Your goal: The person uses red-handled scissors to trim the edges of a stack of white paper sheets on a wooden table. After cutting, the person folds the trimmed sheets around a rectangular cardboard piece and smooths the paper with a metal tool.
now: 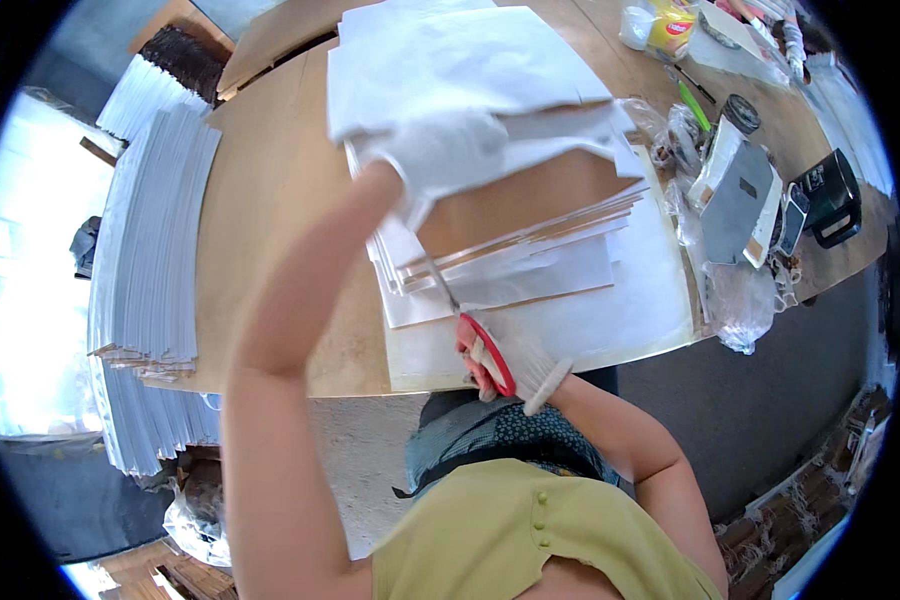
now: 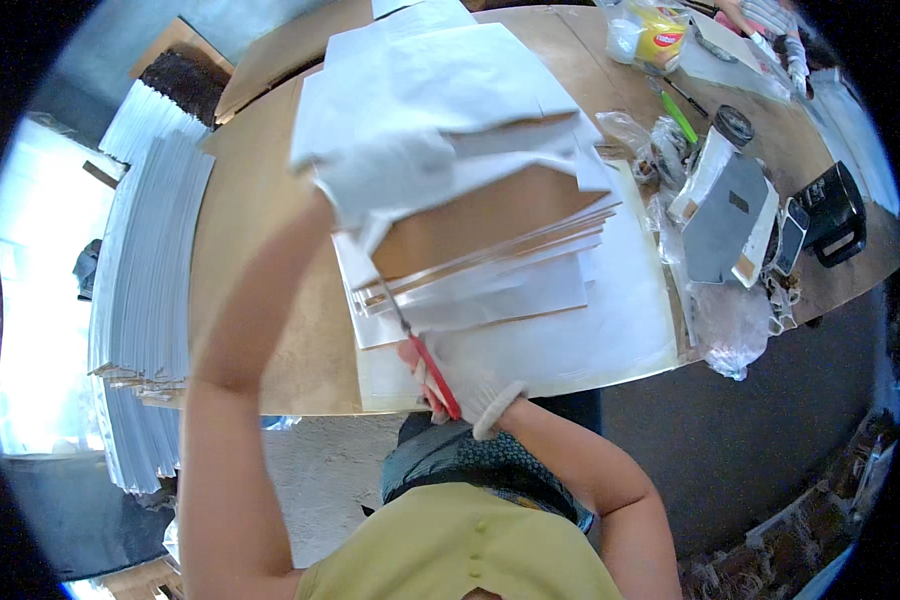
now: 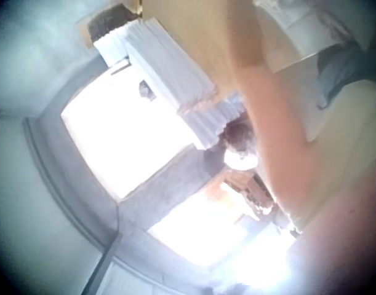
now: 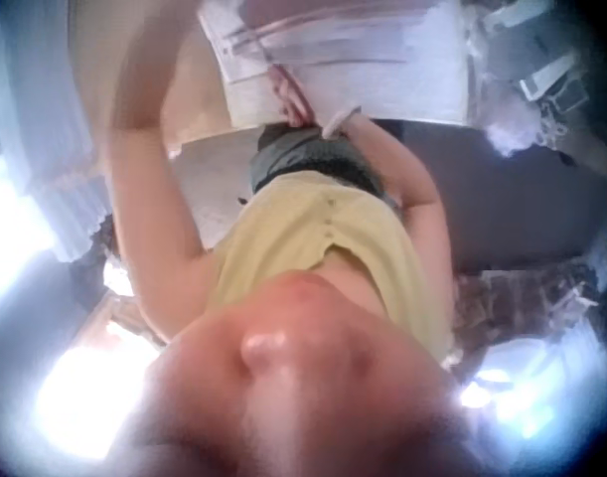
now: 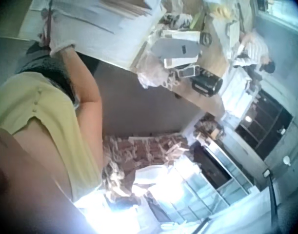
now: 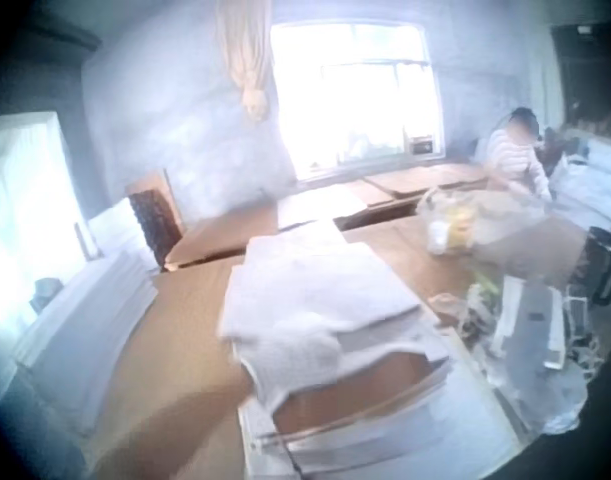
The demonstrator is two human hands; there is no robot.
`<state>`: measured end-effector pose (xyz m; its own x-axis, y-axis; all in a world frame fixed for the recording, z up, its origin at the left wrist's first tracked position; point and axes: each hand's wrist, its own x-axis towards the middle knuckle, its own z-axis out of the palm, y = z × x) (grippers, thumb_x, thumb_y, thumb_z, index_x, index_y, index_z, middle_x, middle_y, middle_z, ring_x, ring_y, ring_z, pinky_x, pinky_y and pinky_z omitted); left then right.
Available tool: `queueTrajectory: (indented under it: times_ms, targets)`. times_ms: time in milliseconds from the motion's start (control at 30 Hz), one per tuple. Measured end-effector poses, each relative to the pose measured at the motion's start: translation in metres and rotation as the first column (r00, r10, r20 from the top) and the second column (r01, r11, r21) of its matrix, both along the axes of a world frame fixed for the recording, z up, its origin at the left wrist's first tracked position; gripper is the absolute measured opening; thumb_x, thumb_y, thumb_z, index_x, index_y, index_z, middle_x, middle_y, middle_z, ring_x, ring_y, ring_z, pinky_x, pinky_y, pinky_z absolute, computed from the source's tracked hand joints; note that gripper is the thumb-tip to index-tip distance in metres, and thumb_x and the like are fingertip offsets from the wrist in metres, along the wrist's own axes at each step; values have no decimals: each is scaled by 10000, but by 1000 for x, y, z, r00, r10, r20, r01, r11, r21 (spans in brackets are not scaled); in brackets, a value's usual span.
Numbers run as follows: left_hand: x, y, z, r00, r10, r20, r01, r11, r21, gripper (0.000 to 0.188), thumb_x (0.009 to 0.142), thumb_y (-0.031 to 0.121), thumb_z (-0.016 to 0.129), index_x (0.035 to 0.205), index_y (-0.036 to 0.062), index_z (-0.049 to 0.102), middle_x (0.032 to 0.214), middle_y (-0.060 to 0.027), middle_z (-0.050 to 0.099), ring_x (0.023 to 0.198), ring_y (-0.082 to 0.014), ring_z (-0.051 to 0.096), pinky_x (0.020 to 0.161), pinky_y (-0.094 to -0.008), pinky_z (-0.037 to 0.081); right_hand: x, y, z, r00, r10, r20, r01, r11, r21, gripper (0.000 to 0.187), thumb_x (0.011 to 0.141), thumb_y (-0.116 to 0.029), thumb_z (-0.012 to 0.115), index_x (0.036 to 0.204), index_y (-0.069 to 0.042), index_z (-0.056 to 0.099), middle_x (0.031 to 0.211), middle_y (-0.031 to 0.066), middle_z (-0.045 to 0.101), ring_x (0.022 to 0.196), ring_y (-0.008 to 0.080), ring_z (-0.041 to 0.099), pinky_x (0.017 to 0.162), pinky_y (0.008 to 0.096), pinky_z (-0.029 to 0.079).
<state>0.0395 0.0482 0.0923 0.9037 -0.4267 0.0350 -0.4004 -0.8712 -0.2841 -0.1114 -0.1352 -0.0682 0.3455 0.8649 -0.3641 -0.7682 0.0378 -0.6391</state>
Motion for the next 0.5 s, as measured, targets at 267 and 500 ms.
queueTrajectory:
  times_ms: [267, 500]
  targets:
    - [-20, -2, 111, 849, 66, 525, -75, 997, -4, 219, 841, 230, 625, 1018, 134, 711, 1003, -116, 659, 948, -305, 633, 826, -456, 507, -9, -48, 18, 993, 78, 83, -87, 990, 112, 574, 983, -600, 504, 1055, -31, 528, 718, 46, 572, 595, 138, 585, 618, 293, 522]
    - [-38, -23, -92, 999, -5, -40, -34, 432, -901, 321, 842, 265, 644, 1135, 136, 665, 1148, -140, 592, 1092, -316, 565, 914, -452, 469, 51, -72, 61, 945, -299, 135, 305, 952, -26, 807, 905, -798, 376, 1059, -25, 545, 729, 70, 547, 643, 211, 571, 665, 351, 509]
